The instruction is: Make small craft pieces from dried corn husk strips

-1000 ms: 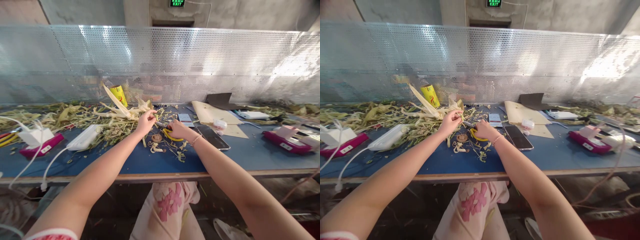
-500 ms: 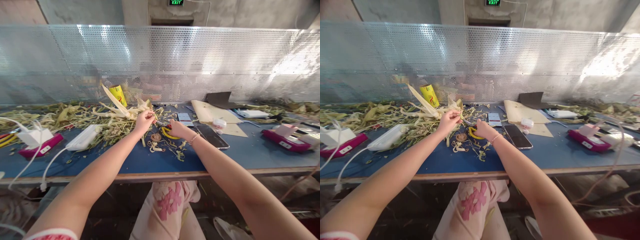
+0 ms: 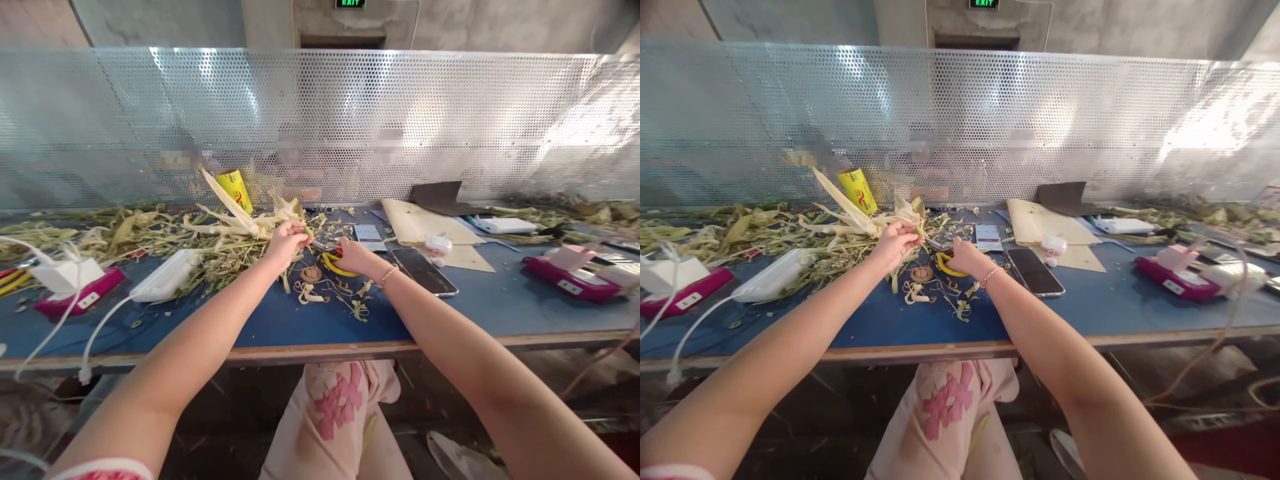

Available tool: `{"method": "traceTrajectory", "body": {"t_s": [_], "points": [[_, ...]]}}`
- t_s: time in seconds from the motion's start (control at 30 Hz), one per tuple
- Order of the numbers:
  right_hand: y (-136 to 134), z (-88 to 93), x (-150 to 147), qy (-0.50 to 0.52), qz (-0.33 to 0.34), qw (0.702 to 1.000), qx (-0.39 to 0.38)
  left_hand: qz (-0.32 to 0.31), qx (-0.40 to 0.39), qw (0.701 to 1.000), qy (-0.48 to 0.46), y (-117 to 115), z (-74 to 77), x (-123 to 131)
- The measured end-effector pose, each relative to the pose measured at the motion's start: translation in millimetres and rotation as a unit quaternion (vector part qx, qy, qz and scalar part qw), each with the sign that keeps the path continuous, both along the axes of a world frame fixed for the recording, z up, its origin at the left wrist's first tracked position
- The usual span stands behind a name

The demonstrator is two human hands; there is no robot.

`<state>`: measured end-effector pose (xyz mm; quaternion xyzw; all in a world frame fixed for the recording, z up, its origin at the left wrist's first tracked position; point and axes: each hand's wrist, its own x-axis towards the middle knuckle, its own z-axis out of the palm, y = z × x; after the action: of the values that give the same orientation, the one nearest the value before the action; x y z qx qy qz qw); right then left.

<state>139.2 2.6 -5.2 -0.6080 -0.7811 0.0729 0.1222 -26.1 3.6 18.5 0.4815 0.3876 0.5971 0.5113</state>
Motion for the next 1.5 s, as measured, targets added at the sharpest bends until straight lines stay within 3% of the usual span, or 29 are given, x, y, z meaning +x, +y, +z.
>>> {"method": "traceTrajectory", "body": {"t_s": [0.23, 0.43, 0.63, 0.87, 1.13, 1.5], "points": [[3.5, -7.7, -2.4, 0.026, 0.016, 0.999, 0.034, 0.015, -0.016, 0.999, -0.035, 4.6, 0.8, -3.0], [-0.2, -4.0, -8.1, 0.129, 0.010, 0.990, 0.056, 0.119, 0.037, 0.985, -0.118, 17.5, -0.2, -15.8], [-9.0, 2.2, -11.6, 0.207, 0.085, 0.970, 0.090, 0.159, 0.056, 0.981, -0.095, 20.1, 0.7, -22.3], [-10.5, -1.6, -13.7, 0.209, 0.138, 0.958, 0.142, 0.212, 0.021, 0.969, -0.122, 20.7, 3.3, -24.3], [-7.5, -6.2, -12.3, 0.208, 0.173, 0.950, 0.153, 0.204, -0.008, 0.955, -0.215, 19.6, 7.1, -20.9], [-8.0, -7.0, -12.3, 0.188, 0.162, 0.957, 0.150, 0.197, -0.006, 0.952, -0.235, 18.9, 8.5, -21.9]]}}
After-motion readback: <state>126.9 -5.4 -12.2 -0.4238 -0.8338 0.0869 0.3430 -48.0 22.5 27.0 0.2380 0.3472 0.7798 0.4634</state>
